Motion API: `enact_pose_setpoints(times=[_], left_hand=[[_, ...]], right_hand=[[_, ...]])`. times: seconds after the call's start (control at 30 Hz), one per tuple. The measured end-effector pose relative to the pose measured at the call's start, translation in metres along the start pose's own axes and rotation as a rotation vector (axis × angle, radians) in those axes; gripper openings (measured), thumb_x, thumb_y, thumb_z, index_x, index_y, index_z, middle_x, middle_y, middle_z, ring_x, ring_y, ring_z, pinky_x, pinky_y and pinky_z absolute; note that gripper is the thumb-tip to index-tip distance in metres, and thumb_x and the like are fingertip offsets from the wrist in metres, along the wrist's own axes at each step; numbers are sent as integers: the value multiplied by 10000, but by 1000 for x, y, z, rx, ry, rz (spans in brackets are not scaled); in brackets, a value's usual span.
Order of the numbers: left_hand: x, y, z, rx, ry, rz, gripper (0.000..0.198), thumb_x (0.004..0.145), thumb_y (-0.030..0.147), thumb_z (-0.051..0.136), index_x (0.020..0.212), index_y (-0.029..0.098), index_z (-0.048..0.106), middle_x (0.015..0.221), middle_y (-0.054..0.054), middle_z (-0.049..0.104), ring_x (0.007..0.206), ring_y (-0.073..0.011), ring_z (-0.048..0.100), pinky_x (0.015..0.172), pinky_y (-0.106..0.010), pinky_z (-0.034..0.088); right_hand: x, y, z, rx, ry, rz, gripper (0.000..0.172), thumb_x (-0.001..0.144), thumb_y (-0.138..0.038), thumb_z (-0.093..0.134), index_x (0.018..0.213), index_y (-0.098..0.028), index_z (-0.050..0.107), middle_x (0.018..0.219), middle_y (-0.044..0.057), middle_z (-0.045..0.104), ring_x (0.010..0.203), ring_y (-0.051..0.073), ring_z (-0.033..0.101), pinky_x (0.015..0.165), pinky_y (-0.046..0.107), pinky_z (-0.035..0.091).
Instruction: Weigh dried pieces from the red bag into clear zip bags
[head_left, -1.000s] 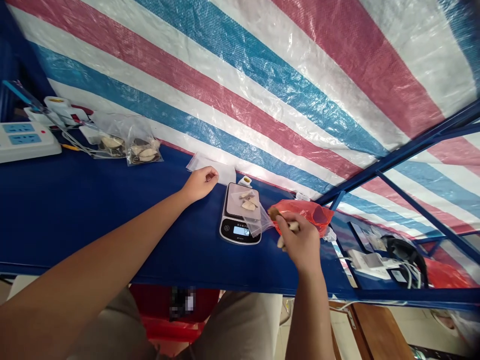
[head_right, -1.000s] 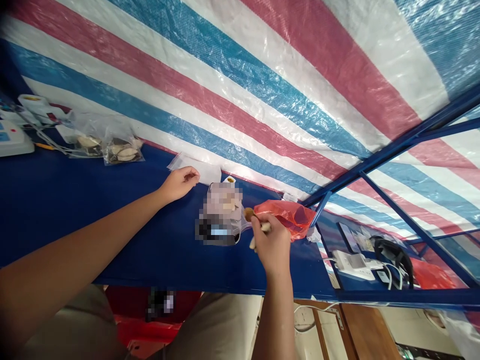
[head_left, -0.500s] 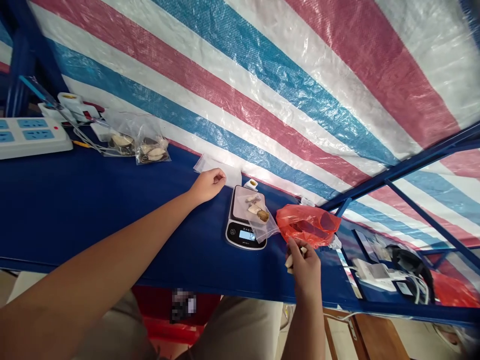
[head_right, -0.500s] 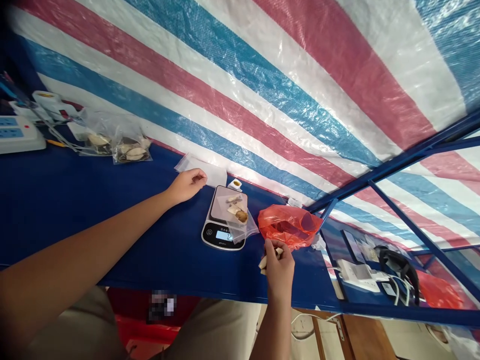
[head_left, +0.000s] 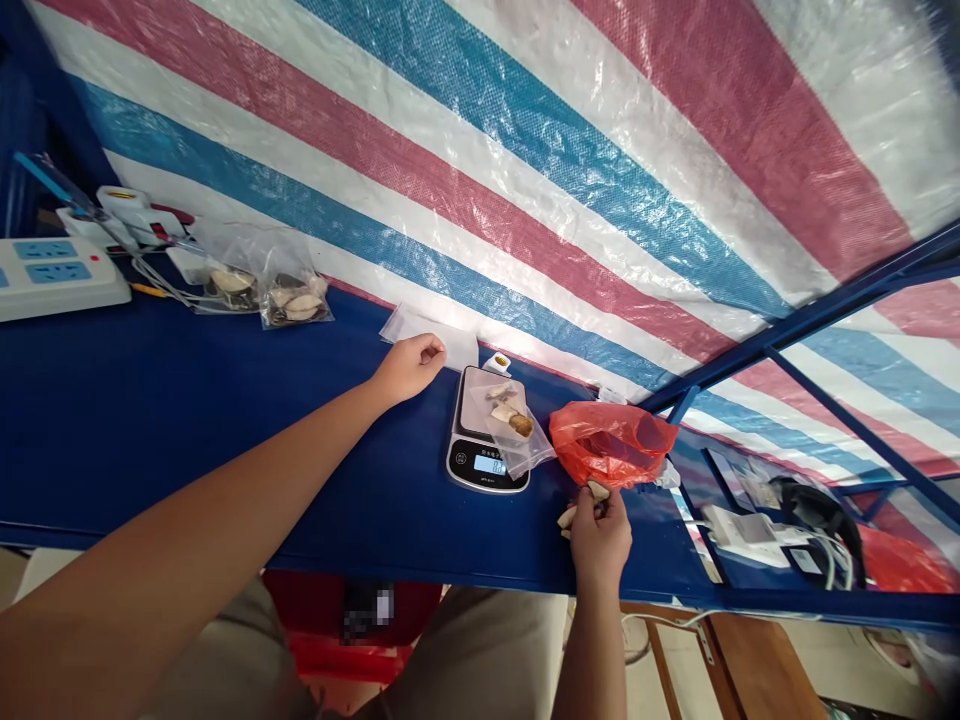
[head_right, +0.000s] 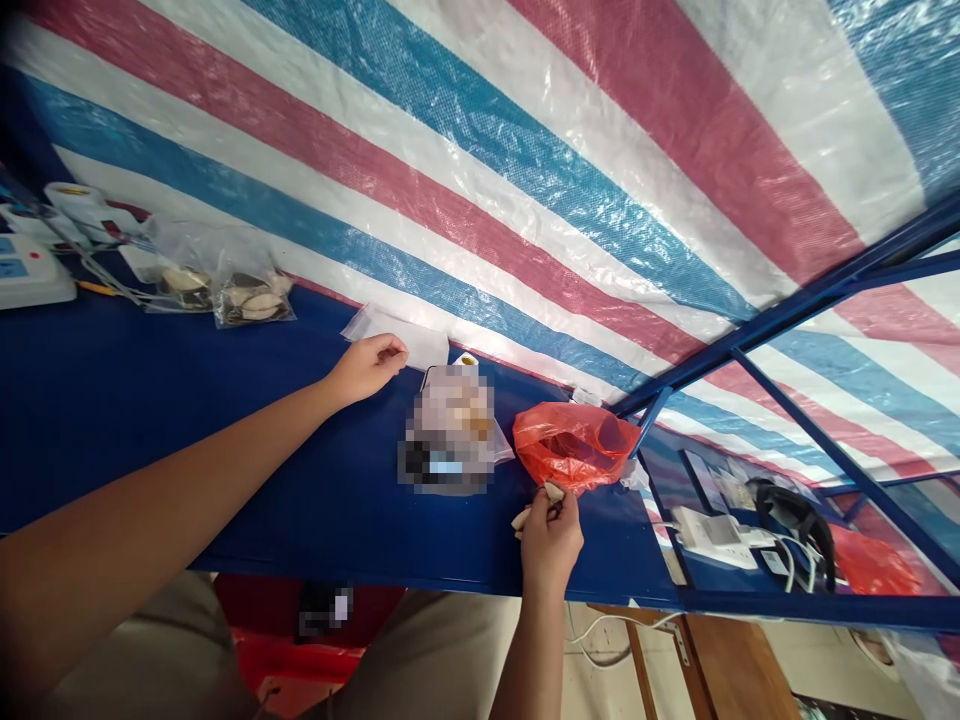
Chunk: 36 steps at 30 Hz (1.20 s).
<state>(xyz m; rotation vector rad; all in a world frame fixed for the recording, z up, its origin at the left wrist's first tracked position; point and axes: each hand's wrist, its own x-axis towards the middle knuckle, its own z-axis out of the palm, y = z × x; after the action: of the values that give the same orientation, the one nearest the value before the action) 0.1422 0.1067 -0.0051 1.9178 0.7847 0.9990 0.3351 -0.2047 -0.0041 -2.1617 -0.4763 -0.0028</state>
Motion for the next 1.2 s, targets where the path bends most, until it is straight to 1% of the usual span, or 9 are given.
enact_pose_setpoints(times=[0.07,0.2,0.43,0.53,0.63,0.77,0.87,1.1,1.2], left_hand=[[0,0,0,7,2,-4,146,825,344,562,827,214,628,803,-31,699,755,-193,657,773,-326,517],[1,-1,0,14,-1,-5,152,823,353,561,828,217,629,790,-26,698,757,-194,657,762,-320,517],[0,0,0,15,-1,1,157,828,355,558,828,215,629,791,-28,703,756,-193,661,763,-319,525],[0,0,0,13,-2,4,152,829,353,565,824,216,627,791,-28,704,760,-195,665,759,-319,530],[-1,1,0,18,-3,-4,144,830,343,566,827,216,631,793,-28,706,759,-193,666,761,-316,530],[-1,2,-1,22,-1,-11,146,833,340,560,831,213,634,795,-27,706,739,-187,661,756,-313,526],[-1,1,-1,22,4,-6,152,830,347,560,832,213,633,797,-27,706,736,-186,659,751,-311,524],[-1,0,0,15,6,-10,158,825,357,557,831,217,631,793,-32,707,747,-193,661,741,-317,528],[-1,1,0,13,4,-12,158,824,360,559,826,219,629,788,-31,707,750,-195,663,741,-316,534]], right_hand=[[-3,-3,2,-109,53,-72,308,851,-475,557,942,-204,672,631,37,686,557,214,635,603,304,472],[-6,-6,5,-146,99,-134,337,882,-478,535,977,-195,689,694,61,707,625,225,660,647,304,473],[-6,-4,5,89,275,-39,461,892,-535,590,1172,-183,687,971,109,747,783,226,696,682,298,518],[-6,-3,4,160,390,-72,521,911,-535,561,1255,-156,657,1121,149,710,854,228,696,714,302,535],[-6,2,3,182,422,-90,529,936,-532,510,1273,-146,642,1022,124,696,834,224,672,722,306,537],[-2,9,3,283,291,-63,505,931,-526,512,1250,-153,630,862,57,666,762,203,644,744,310,538],[0,10,4,287,271,-69,488,929,-507,503,1252,-157,610,838,41,651,740,199,627,747,318,528],[-6,1,6,409,323,-35,472,872,-392,486,1306,-214,442,711,-48,473,573,167,491,572,287,449],[-11,-3,6,411,290,-33,346,846,-390,504,1150,-226,522,690,-49,451,557,155,463,538,273,416]])
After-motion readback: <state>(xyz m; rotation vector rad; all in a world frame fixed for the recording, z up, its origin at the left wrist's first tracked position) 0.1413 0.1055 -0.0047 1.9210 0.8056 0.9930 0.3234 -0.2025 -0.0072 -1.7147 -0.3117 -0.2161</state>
